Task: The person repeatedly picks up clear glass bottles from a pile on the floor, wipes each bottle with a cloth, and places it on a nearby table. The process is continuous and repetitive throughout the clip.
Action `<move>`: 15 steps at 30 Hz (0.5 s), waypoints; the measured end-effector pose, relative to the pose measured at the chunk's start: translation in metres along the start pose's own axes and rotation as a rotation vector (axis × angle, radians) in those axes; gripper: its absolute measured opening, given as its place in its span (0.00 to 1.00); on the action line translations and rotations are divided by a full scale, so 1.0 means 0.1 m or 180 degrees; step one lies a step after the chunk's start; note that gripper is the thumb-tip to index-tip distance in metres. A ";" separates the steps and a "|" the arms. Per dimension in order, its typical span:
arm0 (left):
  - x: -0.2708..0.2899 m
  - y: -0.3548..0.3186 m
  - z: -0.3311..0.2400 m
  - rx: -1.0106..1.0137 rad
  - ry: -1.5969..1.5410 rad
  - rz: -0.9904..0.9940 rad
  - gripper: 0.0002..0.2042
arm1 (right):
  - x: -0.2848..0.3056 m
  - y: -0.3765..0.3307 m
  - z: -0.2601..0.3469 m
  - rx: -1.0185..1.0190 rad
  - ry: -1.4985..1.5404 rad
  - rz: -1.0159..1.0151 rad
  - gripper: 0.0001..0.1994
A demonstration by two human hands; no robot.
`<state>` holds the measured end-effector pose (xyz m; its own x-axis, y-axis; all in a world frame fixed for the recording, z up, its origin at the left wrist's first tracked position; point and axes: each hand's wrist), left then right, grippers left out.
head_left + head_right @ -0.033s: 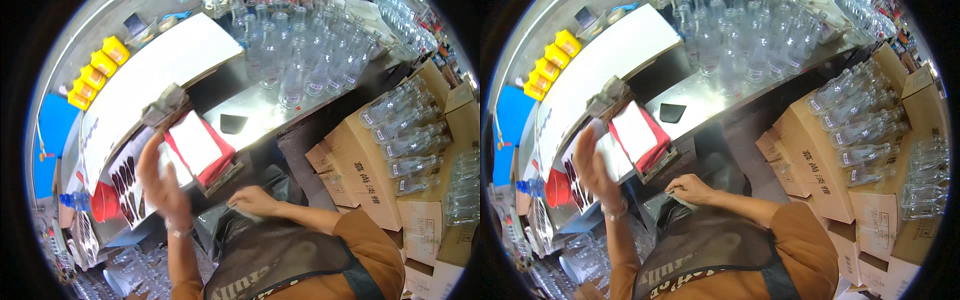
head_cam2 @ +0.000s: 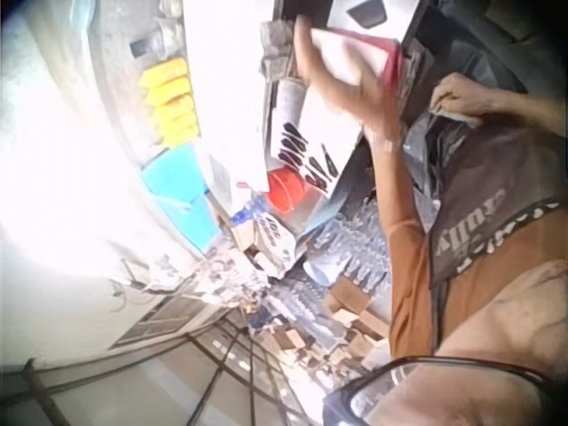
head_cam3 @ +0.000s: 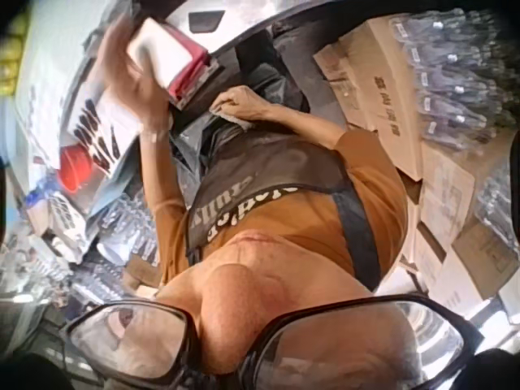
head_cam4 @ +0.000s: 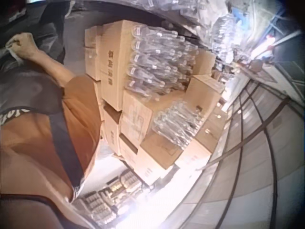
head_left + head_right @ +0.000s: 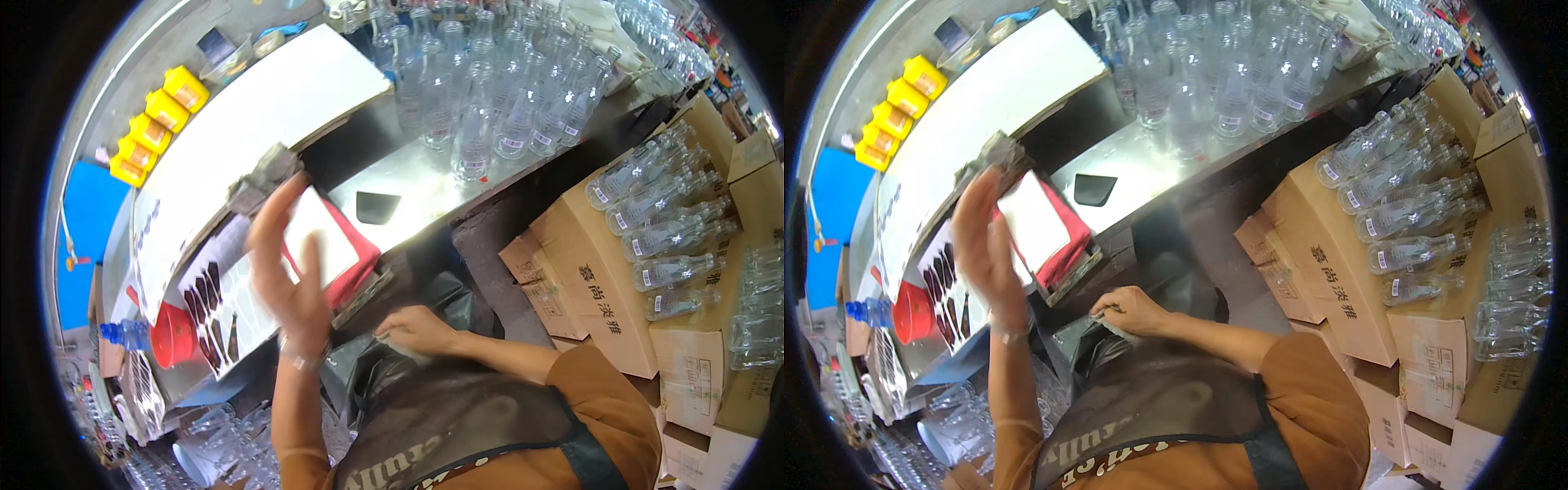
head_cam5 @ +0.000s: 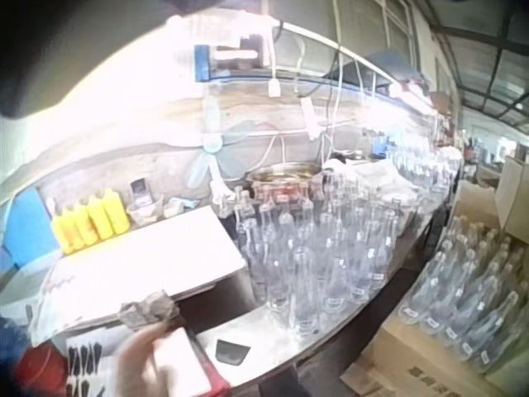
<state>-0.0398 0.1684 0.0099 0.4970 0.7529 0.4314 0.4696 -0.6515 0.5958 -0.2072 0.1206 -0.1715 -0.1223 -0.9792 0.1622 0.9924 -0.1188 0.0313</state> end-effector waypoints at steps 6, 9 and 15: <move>-1.78 1.23 -0.01 -0.0698 -0.0087 0.0183 0.27 | 0.28 -0.19 -0.18 -0.0019 0.0165 -0.0308 0.14; -2.15 1.30 0.03 -0.0234 -0.0488 0.0376 0.25 | 0.36 -0.22 -0.25 -0.0090 0.0278 -0.0304 0.14; -2.04 1.33 0.13 0.0406 -0.1253 -0.0391 0.21 | 0.49 -0.28 -0.35 -0.0318 0.0411 -0.0084 0.15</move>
<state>-0.0689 -0.0733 -0.0075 0.6606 0.7486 0.0564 0.6170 -0.5841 0.5274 -0.2403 0.0705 -0.1993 -0.1521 -0.9878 0.0342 0.9859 -0.1541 -0.0655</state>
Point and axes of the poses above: each hand's wrist, its own y-axis towards the middle knuckle, its own x-axis out of the back of the hand, z = x × y, and after that the axes turned 8 degrees about z, right-handed
